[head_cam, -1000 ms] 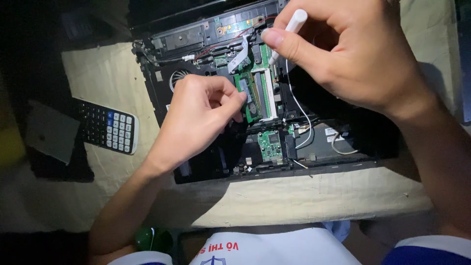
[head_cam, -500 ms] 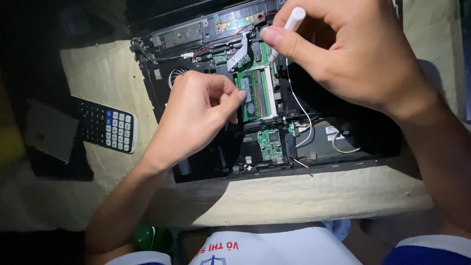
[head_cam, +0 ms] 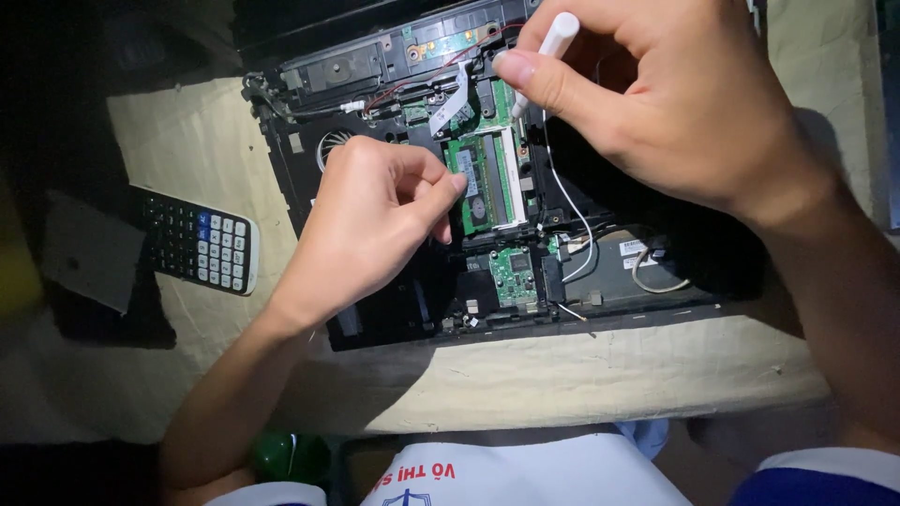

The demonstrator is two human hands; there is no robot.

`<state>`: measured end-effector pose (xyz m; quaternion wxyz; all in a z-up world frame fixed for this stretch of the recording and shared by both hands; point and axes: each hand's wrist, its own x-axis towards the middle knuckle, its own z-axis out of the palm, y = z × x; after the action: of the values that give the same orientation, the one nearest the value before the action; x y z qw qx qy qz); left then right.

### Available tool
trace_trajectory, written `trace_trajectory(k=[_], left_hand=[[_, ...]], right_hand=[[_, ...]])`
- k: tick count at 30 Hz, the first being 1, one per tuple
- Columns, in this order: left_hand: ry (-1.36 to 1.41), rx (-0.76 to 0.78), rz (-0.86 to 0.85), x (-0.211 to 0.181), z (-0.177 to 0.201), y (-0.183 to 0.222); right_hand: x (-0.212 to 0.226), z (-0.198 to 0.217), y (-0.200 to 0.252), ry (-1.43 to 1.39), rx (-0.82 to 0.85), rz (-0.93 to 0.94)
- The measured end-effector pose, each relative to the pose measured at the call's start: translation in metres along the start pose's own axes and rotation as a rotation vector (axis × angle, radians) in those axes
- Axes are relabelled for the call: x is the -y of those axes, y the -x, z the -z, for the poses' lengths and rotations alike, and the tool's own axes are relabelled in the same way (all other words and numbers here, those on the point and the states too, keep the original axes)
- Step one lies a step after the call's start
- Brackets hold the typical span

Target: Finalizing motherboard checks by inspecting, reseating, and securing RAM modules and ribbon cables inside an opened laptop.

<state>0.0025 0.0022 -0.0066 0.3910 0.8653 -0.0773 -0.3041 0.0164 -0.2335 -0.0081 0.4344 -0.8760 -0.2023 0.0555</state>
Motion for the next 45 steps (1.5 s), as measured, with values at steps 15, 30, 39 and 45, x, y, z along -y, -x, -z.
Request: trace_trajectory(k=[15, 30, 39, 45], left_hand=[[-0.097, -0.177, -0.165, 0.007, -0.016, 0.008], [-0.167, -0.329, -0.239, 0.011, -0.027, 0.016], [-0.136, -0.168, -0.461, 0.005, 0.009, 0.032], [-0.567, -0.268, -0.793, 0.036, 0.020, 0.022]], right_hand=[[0.001, -0.005, 0.000, -0.009, 0.035, -0.136], [0.006, -0.004, 0.002, -0.004, 0.056, -0.186], [0.006, -0.001, 0.001, 0.010, 0.052, -0.197], [0.016, -0.001, 0.005, 0.066, 0.020, 0.074]])
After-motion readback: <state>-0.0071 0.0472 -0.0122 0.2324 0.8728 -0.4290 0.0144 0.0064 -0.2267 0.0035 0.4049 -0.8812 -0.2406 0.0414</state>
